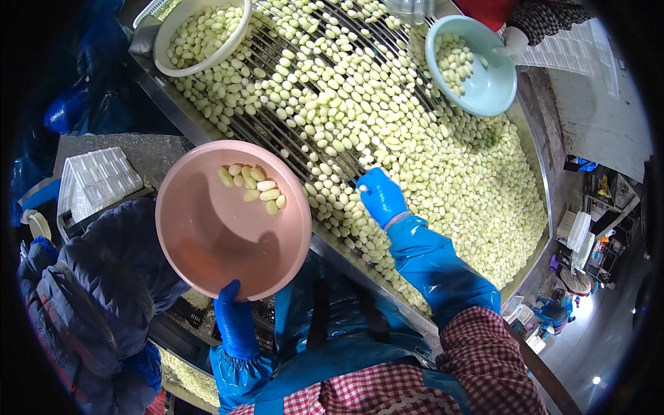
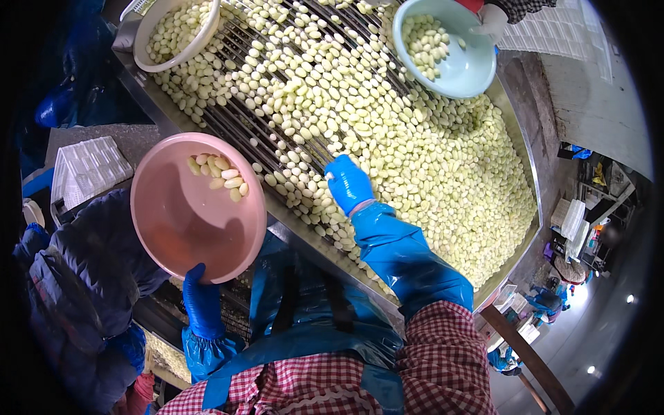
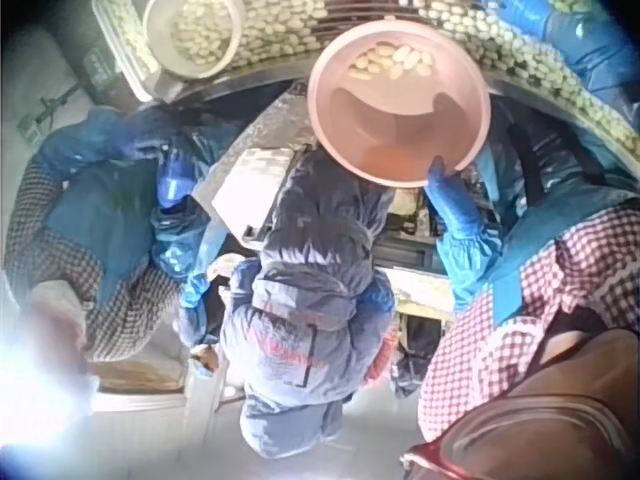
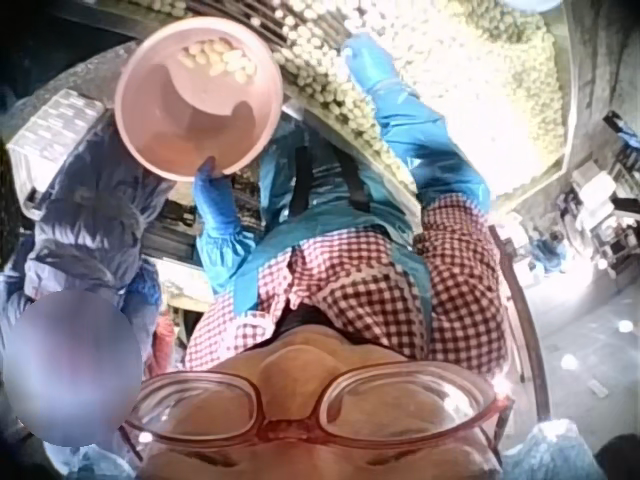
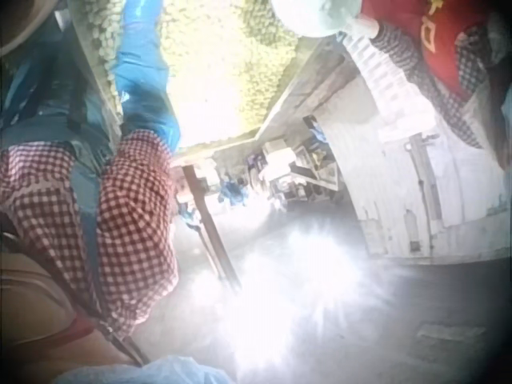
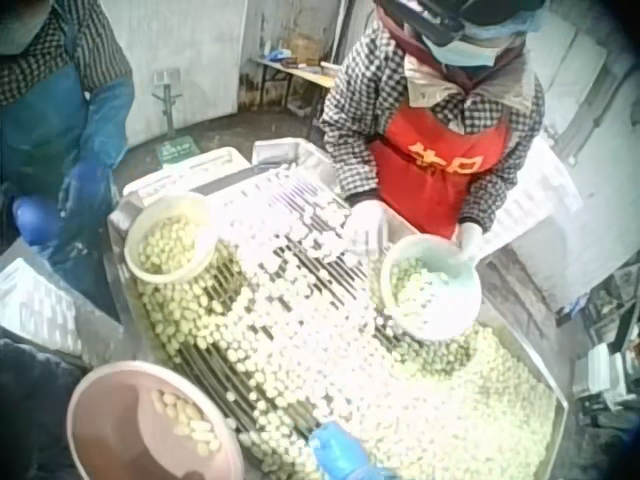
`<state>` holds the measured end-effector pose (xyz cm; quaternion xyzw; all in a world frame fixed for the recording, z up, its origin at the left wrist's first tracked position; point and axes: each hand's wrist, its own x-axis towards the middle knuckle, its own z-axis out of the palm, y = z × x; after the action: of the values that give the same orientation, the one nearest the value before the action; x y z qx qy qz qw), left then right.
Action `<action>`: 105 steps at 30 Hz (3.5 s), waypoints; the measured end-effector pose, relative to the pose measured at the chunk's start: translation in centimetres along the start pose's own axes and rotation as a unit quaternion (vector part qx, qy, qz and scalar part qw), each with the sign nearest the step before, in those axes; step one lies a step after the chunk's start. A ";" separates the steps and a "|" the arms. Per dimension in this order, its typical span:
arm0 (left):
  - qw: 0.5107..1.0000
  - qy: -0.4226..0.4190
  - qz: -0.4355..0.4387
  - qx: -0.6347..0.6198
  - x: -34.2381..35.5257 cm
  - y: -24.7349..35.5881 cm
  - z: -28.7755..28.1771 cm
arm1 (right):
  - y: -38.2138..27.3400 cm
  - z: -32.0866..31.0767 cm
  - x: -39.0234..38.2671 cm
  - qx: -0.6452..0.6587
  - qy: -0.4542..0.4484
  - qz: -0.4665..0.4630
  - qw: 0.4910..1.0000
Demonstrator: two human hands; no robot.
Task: The person sorts peeled garlic cloves from a conveyor belt into a pink bowl using gloved hands. The person repeatedly picks individual cloves and places them into the bowl while other workers perform similar tasks nearby.
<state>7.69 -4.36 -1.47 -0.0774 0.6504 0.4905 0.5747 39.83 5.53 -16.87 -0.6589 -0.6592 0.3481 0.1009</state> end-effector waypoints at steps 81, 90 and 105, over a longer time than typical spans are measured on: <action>0.999 -0.022 0.011 0.034 0.2 0.2 0.2 | -2.9 -4.8 -0.5 -0.004 0.147 -0.003 0.989; 0.999 -0.021 0.015 0.031 0.2 0.0 -0.2 | 1.7 -3.6 5.5 0.064 0.080 0.016 0.995; 1.000 0.002 0.006 0.020 -0.1 -0.1 -0.1 | 1.2 -3.6 1.9 -0.038 0.059 -0.010 0.997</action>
<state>7.69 -4.56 -1.45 -0.0627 0.6617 0.4808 0.5719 42.69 8.35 -15.53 -0.6753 -0.6712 0.2820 0.1181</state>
